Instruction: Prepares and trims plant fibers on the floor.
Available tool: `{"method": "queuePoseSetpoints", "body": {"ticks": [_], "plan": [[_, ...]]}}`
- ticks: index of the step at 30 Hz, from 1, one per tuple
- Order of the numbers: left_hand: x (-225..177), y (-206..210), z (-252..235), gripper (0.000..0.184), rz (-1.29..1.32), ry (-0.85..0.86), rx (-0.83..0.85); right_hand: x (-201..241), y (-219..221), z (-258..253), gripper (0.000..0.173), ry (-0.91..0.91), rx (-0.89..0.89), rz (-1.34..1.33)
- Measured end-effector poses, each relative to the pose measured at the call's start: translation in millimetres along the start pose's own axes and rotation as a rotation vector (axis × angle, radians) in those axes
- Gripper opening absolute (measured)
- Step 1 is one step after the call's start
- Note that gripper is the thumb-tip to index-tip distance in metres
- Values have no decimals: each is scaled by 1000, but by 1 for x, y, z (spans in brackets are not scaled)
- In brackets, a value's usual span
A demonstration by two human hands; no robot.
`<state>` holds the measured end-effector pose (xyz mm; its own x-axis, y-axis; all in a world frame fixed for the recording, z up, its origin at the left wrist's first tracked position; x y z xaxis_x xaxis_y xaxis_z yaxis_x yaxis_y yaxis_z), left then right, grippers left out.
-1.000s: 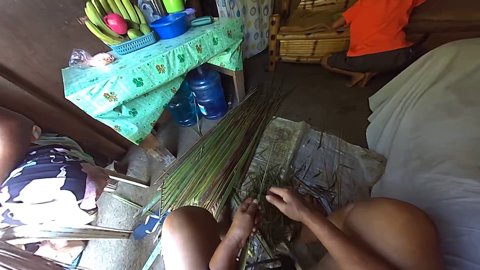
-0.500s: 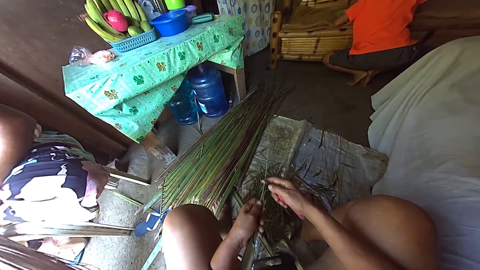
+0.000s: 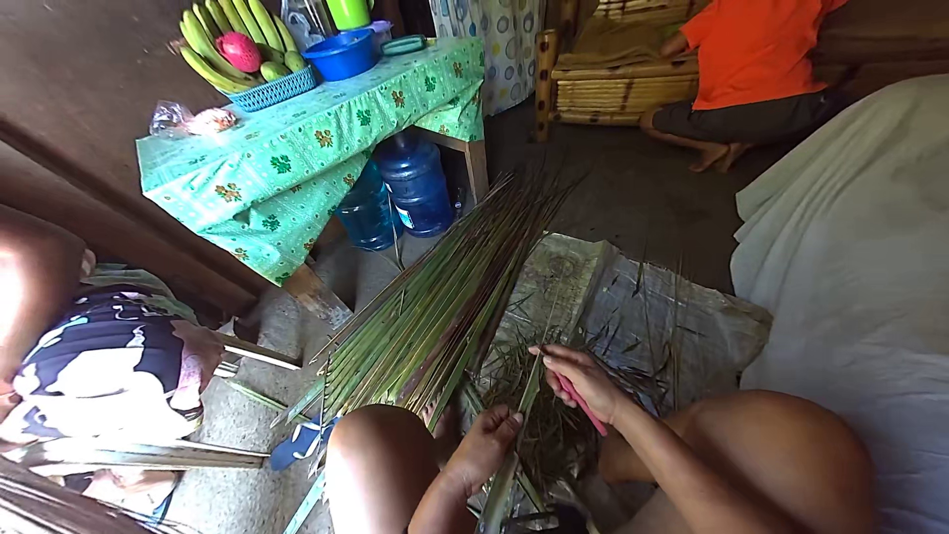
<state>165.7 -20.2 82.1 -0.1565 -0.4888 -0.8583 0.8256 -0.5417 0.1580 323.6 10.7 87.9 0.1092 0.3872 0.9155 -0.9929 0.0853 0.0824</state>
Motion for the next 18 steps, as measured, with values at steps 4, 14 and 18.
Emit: {"method": "queuePoseSetpoints", "body": {"ticks": [4,14,18], "plan": [[-3,-13,-3,27,82,-8,-169,7,22,18,33,-209,126,449],[-6,-17,-3,27,51,41,-241,24,-3,2,37,-381,-36,724],[-6,-26,-7,25,-17,55,-316,15,36,24,37,-412,142,717]]}}
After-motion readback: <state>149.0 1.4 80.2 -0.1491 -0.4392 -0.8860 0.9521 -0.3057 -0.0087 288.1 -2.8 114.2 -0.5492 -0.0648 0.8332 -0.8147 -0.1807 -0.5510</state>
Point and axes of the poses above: each hand's wrist, its own z-axis away from the middle knuckle, its own y-axis out of the palm, x = y × z, the point moved 10 cm from there along -z, towards the middle knuckle, and after that the axes turned 5 degrees about -x, right-handed, at the moved point
